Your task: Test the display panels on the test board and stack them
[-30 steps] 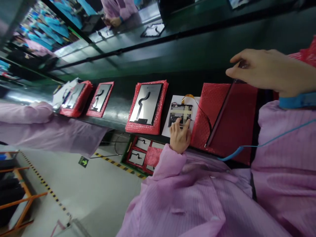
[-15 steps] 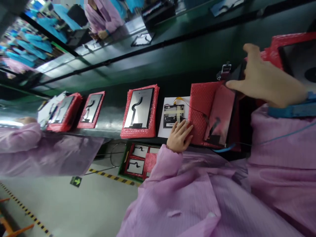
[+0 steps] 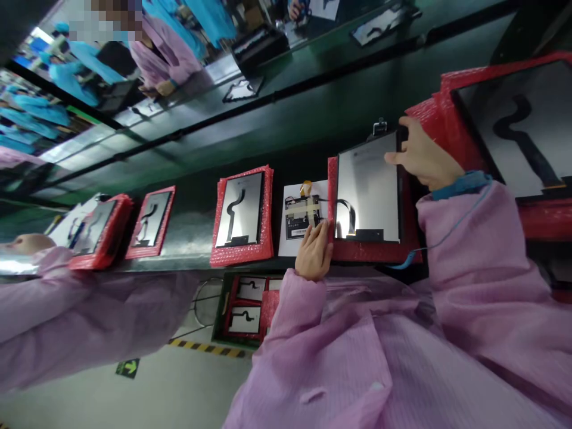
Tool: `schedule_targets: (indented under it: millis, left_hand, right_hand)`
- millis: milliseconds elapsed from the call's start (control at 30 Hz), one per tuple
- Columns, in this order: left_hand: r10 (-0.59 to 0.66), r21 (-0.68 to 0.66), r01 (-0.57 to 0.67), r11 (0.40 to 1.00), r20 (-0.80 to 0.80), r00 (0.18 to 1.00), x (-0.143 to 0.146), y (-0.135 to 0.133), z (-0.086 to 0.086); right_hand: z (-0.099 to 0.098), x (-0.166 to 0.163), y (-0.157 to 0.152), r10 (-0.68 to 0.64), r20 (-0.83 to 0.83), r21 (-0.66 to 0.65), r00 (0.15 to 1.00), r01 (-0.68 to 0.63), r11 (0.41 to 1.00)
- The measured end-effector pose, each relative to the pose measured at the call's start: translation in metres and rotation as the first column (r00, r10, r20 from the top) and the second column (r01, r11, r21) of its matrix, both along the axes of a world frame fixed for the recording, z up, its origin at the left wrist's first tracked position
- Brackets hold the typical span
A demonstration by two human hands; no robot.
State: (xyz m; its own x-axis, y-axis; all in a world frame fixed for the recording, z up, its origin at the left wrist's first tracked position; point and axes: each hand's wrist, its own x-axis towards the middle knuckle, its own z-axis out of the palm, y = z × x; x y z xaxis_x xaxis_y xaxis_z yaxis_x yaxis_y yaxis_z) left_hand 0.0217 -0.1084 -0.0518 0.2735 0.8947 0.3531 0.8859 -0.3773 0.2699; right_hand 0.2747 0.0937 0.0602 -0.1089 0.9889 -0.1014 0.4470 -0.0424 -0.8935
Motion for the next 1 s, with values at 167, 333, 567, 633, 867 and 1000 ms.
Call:
schedule_targets:
  millis: [167, 333, 567, 633, 867, 1000]
  left_hand:
    - [0.021, 0.050, -0.018, 0.999, -0.059, 0.998, 0.005, -0.001, -0.001]
    - [-0.071, 0.000, 0.071, 0.997, -0.055, 0.996, 0.002, 0.004, 0.021]
    - [0.093, 0.302, -0.131, 0.944, 0.137, 0.986, -0.025, 0.068, 0.061]
    - [0.151, 0.333, -0.189, 0.924, 0.137, 0.979, -0.029, 0.090, 0.056]
    - [0.059, 0.150, -0.068, 0.986, 0.058, 0.997, -0.031, 0.102, 0.032]
    - [0.016, 0.114, -0.028, 0.993, 0.101, 0.995, -0.029, 0.097, 0.031]
  right_hand:
    - [-0.015, 0.002, 0.005, 0.006, 0.296, -0.045, 0.955, 0.008, 0.999]
    - [-0.018, -0.012, -0.006, -0.143, 0.504, 0.249, 0.852, 0.014, 0.968]
    - [-0.045, -0.073, -0.027, 0.559, 0.224, 0.308, 0.799, -0.602, 0.737]
    - [-0.053, -0.082, -0.031, 0.593, 0.182, 0.312, 0.784, -0.618, 0.722]
    - [-0.063, -0.080, -0.032, 0.616, 0.145, 0.347, 0.774, -0.623, 0.701]
    - [-0.064, -0.081, -0.032, 0.649, 0.159, 0.318, 0.744, -0.661, 0.680]
